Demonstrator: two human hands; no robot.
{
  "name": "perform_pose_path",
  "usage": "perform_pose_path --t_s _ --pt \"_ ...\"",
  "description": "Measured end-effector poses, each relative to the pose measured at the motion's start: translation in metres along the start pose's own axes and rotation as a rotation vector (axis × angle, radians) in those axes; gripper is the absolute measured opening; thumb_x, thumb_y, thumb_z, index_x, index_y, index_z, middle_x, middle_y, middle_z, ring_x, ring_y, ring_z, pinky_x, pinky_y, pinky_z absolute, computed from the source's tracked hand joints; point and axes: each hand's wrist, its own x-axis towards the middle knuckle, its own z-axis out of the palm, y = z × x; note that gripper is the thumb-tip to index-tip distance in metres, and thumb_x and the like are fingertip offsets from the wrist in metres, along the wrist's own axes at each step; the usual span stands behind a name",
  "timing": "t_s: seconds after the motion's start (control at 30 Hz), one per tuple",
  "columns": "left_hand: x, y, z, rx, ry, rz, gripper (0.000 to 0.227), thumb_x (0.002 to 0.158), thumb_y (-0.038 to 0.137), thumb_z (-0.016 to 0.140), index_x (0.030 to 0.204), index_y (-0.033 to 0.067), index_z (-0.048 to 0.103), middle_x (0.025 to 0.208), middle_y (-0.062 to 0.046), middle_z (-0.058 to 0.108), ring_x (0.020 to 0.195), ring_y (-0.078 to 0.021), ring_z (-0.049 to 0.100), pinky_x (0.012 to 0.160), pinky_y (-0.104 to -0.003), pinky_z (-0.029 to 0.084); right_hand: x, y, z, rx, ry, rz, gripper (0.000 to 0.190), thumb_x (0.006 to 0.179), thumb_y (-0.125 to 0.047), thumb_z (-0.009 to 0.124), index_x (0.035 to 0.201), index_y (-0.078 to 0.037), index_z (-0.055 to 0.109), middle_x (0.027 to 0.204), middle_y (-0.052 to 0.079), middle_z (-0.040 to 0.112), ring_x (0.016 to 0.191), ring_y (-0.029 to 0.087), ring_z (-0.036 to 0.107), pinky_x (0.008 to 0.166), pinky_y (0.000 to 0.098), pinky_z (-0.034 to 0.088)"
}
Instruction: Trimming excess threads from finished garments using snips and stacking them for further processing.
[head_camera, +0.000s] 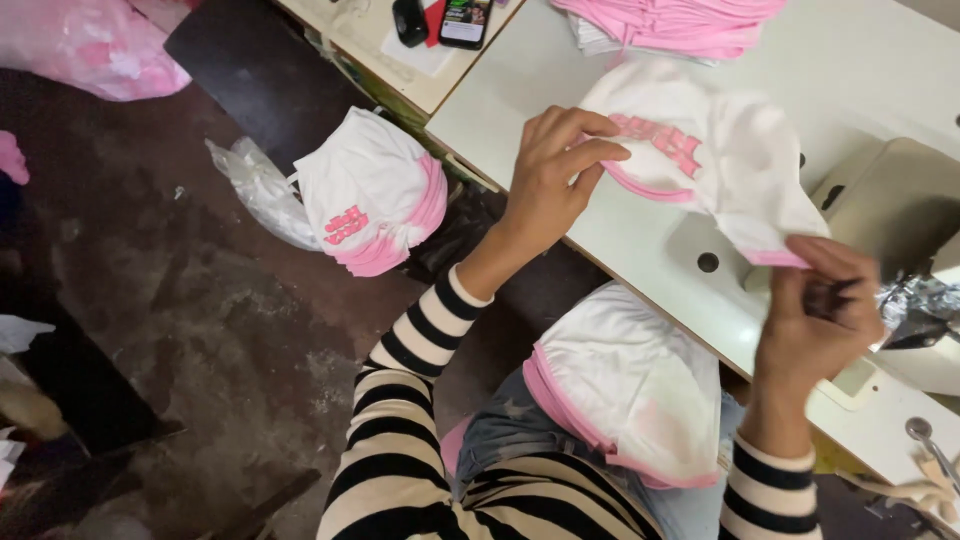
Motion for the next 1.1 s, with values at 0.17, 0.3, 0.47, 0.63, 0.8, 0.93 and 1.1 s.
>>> perform_pose_path --t_s 0.17,0.3,0.47,0.63,0.8,0.93,1.1 --pt "-0.072 -0.062 0.04 0.333 -0.428 -0.132 0.018 0.089 0.0 0.069 0.099 0.0127 0.077 0.13 -0.003 0.067 0.116 -0.032 0.055 0.095 -0.049 0.044 -0.052 0.071 0.007 -0.249 -0.226 0.243 0.037 0.096 0.007 0.075 0.083 -0.004 0.042 0.117 0.007 0.073 0.083 0.018 0.054 0.07 0.0334 0.04" --pt "-0.163 -0.037 0.062 0.313 -0.54 -0.177 0.012 0.091 0.008 0.065 0.093 0.0133 0.076 0.107 -0.005 0.067 0.109 -0.0297 0.06 0.088 -0.051 0.049 -0.112 0.052 -0.041 -0.413 -0.614 0.536 0.026 0.09 -0.011 0.079 0.092 0.012 0.067 0.102 0.029 0.074 0.096 0.056 0.066 0.076 0.0568 0.049" --pt "-0.246 0.043 0.039 -0.411 -1.539 -0.302 0.03 0.077 0.03 0.081 0.105 0.0198 0.074 0.105 -0.006 0.057 0.09 -0.0262 0.061 0.067 -0.041 0.046 -0.201 0.068 -0.106 -0.132 -1.141 1.183 0.057 0.066 -0.002 0.102 0.119 -0.009 0.082 0.125 0.0 0.08 0.125 0.013 0.069 0.113 0.0264 0.044" --pt "-0.268 0.043 0.034 -0.362 -1.297 -0.137 0.008 0.083 0.013 0.071 0.087 0.0183 0.067 0.092 0.0 0.057 0.093 -0.0242 0.059 0.074 -0.045 0.047 -0.226 0.072 -0.125 -0.173 -1.057 0.974 0.037 0.08 -0.005 0.084 0.117 -0.011 0.08 0.112 0.0 0.079 0.09 0.016 0.079 0.081 0.027 0.06" --pt "-0.265 0.045 0.026 -0.284 -1.205 0.079 0.013 0.084 0.019 0.065 0.096 0.0171 0.058 0.098 -0.004 0.055 0.094 -0.0257 0.055 0.076 -0.045 0.038 -0.195 0.063 -0.122 -0.15 -1.063 1.107 0.03 0.087 -0.007 0.077 0.116 -0.006 0.085 0.111 0.002 0.089 0.093 0.013 0.079 0.08 0.0289 0.058" --pt "-0.244 0.026 0.048 -0.533 -1.362 -0.17 0.009 0.084 0.007 0.056 0.086 0.0158 0.058 0.083 -0.001 0.056 0.082 -0.021 0.054 0.07 -0.043 0.042 -0.184 0.095 -0.137 0.071 -1.147 0.997 0.032 0.083 0.001 0.067 0.107 -0.007 0.087 0.101 0.002 0.088 0.094 0.011 0.075 0.085 0.03 0.062" --pt "-0.241 -0.032 0.123 -0.754 -1.061 -0.42 0.016 0.104 0.021 0.058 0.094 0.0136 0.067 0.092 0.003 0.071 0.089 -0.0127 0.063 0.081 -0.033 0.048 -0.147 0.095 -0.116 -0.108 -0.985 0.864 0.023 0.087 0.003 0.064 0.097 -0.003 0.082 0.097 0.007 0.082 0.094 0.016 0.073 0.087 0.033 0.056"
